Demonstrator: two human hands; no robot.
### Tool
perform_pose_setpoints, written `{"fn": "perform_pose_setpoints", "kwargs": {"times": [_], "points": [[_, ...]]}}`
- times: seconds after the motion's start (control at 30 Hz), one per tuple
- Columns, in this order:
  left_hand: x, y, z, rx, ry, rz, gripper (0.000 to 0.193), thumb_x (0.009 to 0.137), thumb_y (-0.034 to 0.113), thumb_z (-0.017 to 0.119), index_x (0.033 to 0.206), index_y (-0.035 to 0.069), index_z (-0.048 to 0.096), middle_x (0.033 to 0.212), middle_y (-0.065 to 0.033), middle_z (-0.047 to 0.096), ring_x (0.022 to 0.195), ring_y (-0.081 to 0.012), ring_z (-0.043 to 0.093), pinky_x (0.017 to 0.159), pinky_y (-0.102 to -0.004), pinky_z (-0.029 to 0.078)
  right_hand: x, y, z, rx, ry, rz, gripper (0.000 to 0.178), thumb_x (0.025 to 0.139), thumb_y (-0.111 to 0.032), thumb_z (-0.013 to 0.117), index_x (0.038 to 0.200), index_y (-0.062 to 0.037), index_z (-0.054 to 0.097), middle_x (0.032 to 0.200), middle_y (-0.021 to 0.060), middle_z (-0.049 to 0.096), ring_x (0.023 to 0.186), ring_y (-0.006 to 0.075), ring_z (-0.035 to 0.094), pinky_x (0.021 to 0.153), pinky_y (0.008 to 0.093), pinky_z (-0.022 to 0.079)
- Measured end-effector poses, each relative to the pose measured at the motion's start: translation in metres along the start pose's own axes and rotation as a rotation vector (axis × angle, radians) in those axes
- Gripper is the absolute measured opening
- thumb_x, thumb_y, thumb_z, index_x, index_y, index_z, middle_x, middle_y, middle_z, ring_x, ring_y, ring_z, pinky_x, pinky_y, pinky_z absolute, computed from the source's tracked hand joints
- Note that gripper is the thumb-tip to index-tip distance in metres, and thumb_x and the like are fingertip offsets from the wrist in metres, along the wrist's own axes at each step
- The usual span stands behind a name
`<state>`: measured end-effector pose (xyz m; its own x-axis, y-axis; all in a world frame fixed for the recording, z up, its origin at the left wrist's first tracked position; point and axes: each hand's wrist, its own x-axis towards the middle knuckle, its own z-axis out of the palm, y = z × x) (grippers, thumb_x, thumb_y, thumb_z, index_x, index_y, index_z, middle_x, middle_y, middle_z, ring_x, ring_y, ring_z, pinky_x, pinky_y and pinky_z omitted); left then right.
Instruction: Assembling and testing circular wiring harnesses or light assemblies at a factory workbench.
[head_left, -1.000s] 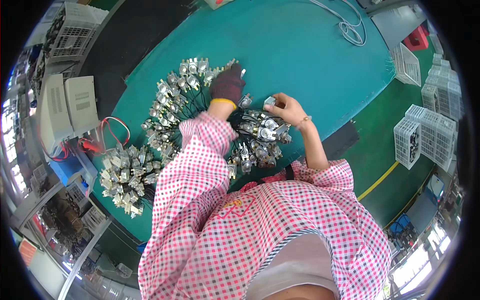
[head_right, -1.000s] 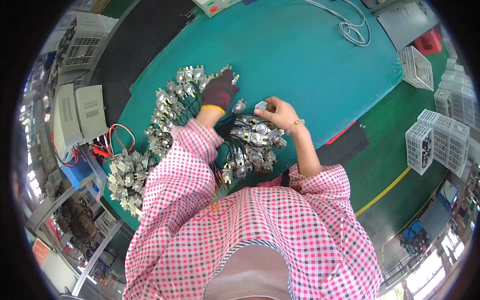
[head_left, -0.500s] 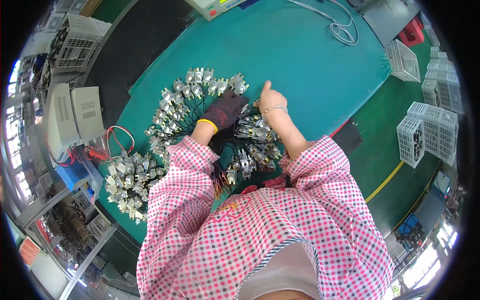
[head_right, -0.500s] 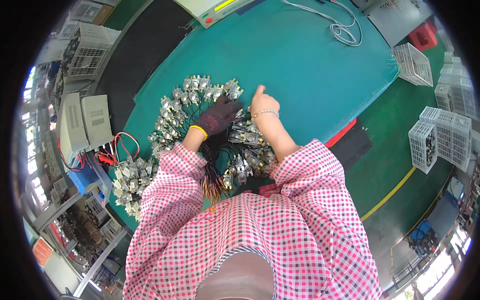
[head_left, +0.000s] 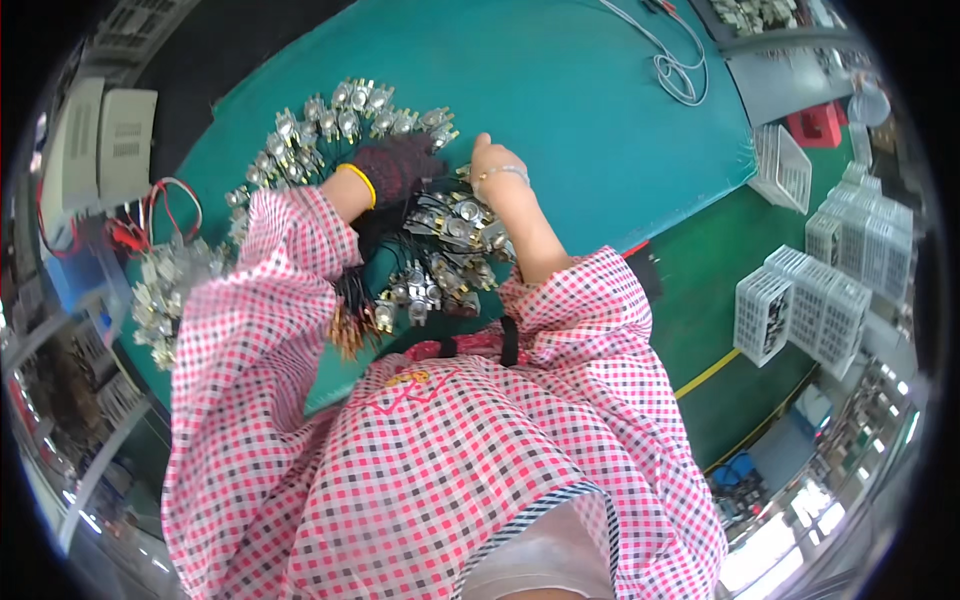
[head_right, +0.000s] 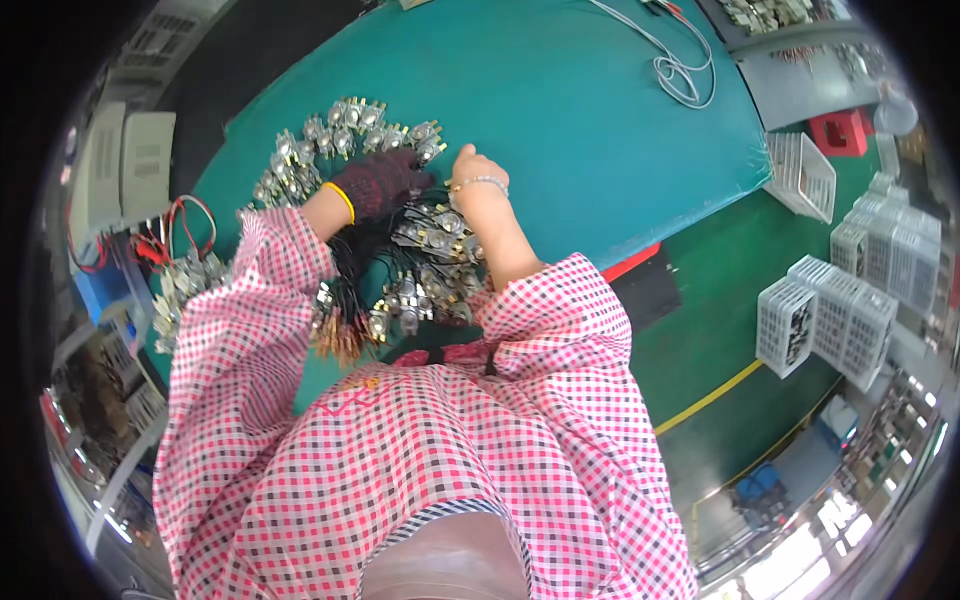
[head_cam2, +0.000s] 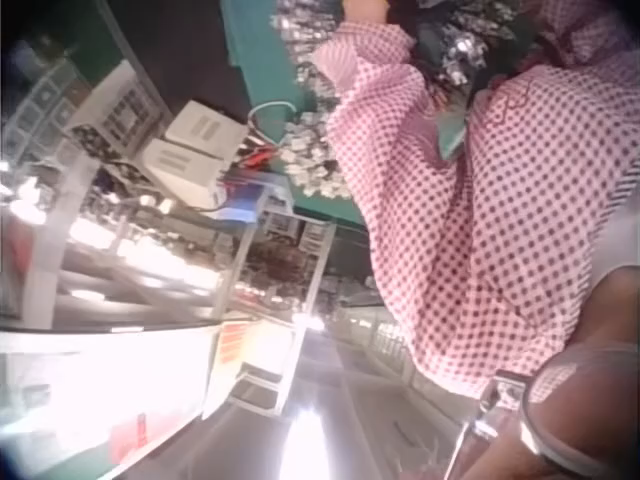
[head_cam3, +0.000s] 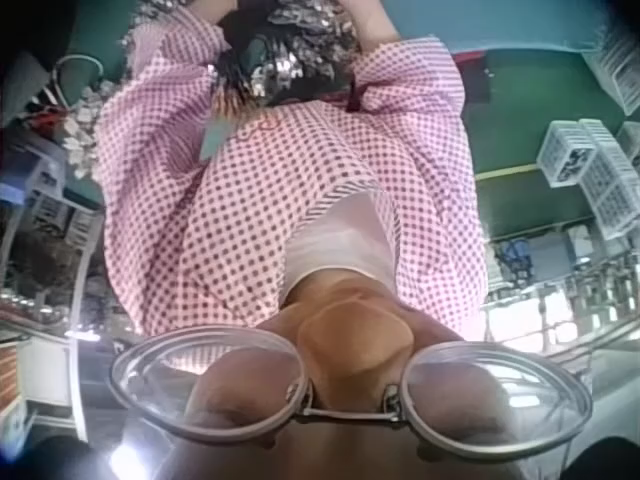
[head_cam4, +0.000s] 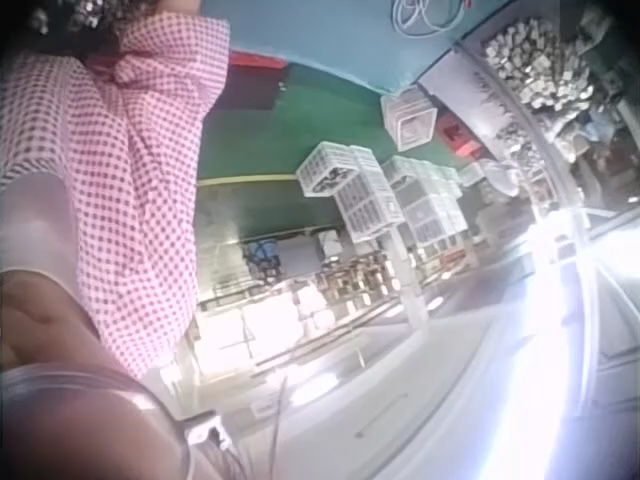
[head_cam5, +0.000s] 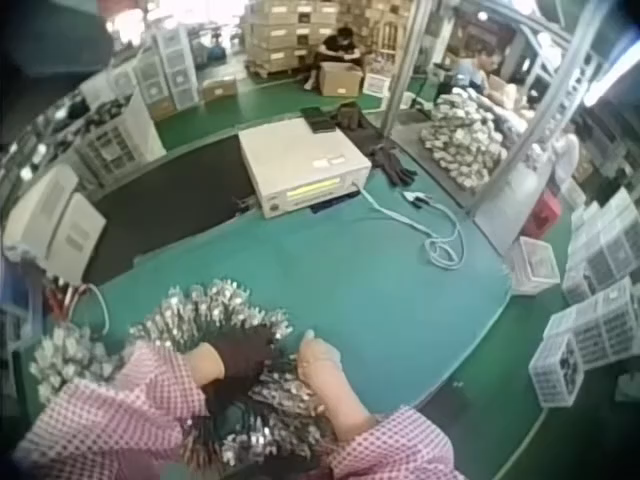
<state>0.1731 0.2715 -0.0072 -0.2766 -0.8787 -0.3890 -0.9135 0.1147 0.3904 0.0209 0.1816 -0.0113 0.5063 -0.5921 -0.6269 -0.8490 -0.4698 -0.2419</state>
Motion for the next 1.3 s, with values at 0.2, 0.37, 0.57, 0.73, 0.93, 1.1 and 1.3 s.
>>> {"fn": "perform_pose_setpoints", "kwargs": {"times": [0.2, 0.37, 0.57, 0.73, 0.93, 1.1, 1.3], "points": [[0.018, -0.01, 0.002, 0.14, -0.045, 0.032, 0.021, 0.084, 0.025, 0.049, 0.098, 0.015, 0.062, 0.103, -0.0118, 0.06, 0.09, -0.033, 0.061, 0.079, -0.0428, 0.048, 0.009, -0.003, -0.005, -0.057, -0.04, 0.055, 0.052, 0.074, -0.027, 0.073, 0.109, 0.0003, 0.048, 0.107, 0.0199, 0.061, 0.101, 0.0339, 0.059, 0.083, 0.0397, 0.05], [0.013, -0.008, -0.006, 0.344, -0.027, 0.254, 0.021, 0.077, 0.019, 0.056, 0.096, 0.017, 0.063, 0.094, -0.011, 0.062, 0.087, -0.0296, 0.062, 0.072, -0.0406, 0.051, -0.001, -0.007, 0.004, -0.135, 0.01, 0.0, 0.049, 0.074, -0.027, 0.072, 0.108, -0.0001, 0.049, 0.103, 0.0184, 0.063, 0.098, 0.0325, 0.061, 0.08, 0.0393, 0.051], [0.027, 0.002, -0.009, 0.27, -0.212, -0.022, 0.026, 0.073, 0.017, 0.06, 0.099, 0.017, 0.062, 0.097, -0.0125, 0.06, 0.091, -0.0303, 0.061, 0.075, -0.0425, 0.05, 0.0, -0.01, 0.018, -0.098, 0.14, 0.033, 0.043, 0.075, -0.024, 0.069, 0.105, -0.0009, 0.049, 0.094, 0.018, 0.065, 0.091, 0.0324, 0.063, 0.076, 0.039, 0.051], [0.011, -0.006, -0.001, 0.262, -0.041, 0.084, 0.025, 0.075, 0.017, 0.057, 0.099, 0.017, 0.063, 0.098, -0.0113, 0.062, 0.091, -0.0299, 0.061, 0.075, -0.0422, 0.05, 0.01, -0.012, -0.001, -0.097, 0.161, -0.125, 0.044, 0.075, -0.024, 0.07, 0.104, -0.001, 0.048, 0.091, 0.0194, 0.064, 0.089, 0.0352, 0.062, 0.074, 0.0412, 0.051], [-0.001, -0.009, 0.02, 0.111, 0.16, -0.018, 0.025, 0.08, 0.015, 0.052, 0.102, 0.019, 0.063, 0.1, -0.0098, 0.063, 0.093, -0.0292, 0.062, 0.075, -0.0418, 0.051, 0.024, -0.017, -0.009, -0.187, 0.094, -0.206, 0.049, 0.072, -0.025, 0.073, 0.107, -0.0027, 0.047, 0.091, 0.0205, 0.064, 0.089, 0.0366, 0.061, 0.075, 0.0437, 0.049], [-0.034, 0.018, 0.012, -0.165, 0.47, -0.339, 0.025, 0.082, 0.02, 0.052, 0.105, 0.014, 0.059, 0.098, -0.0126, 0.061, 0.092, -0.0308, 0.059, 0.077, -0.042, 0.048, 0.022, -0.016, -0.001, -0.151, 0.134, -0.237, 0.043, 0.075, -0.026, 0.07, 0.104, -0.004, 0.048, 0.089, 0.0191, 0.064, 0.087, 0.037, 0.061, 0.072, 0.0448, 0.048], [-0.068, 0.1, 0.052, -0.35, 0.762, -0.442, 0.045, 0.078, 0.035, 0.059, 0.116, 0.011, 0.053, 0.118, -0.0103, 0.05, 0.109, -0.0306, 0.046, 0.085, -0.0442, 0.041, 0.051, -0.021, -0.017, -0.171, 0.209, -0.344, 0.036, 0.074, -0.023, 0.07, 0.093, -0.0023, 0.046, 0.076, 0.0216, 0.063, 0.077, 0.039, 0.062, 0.065, 0.047, 0.049]]}}
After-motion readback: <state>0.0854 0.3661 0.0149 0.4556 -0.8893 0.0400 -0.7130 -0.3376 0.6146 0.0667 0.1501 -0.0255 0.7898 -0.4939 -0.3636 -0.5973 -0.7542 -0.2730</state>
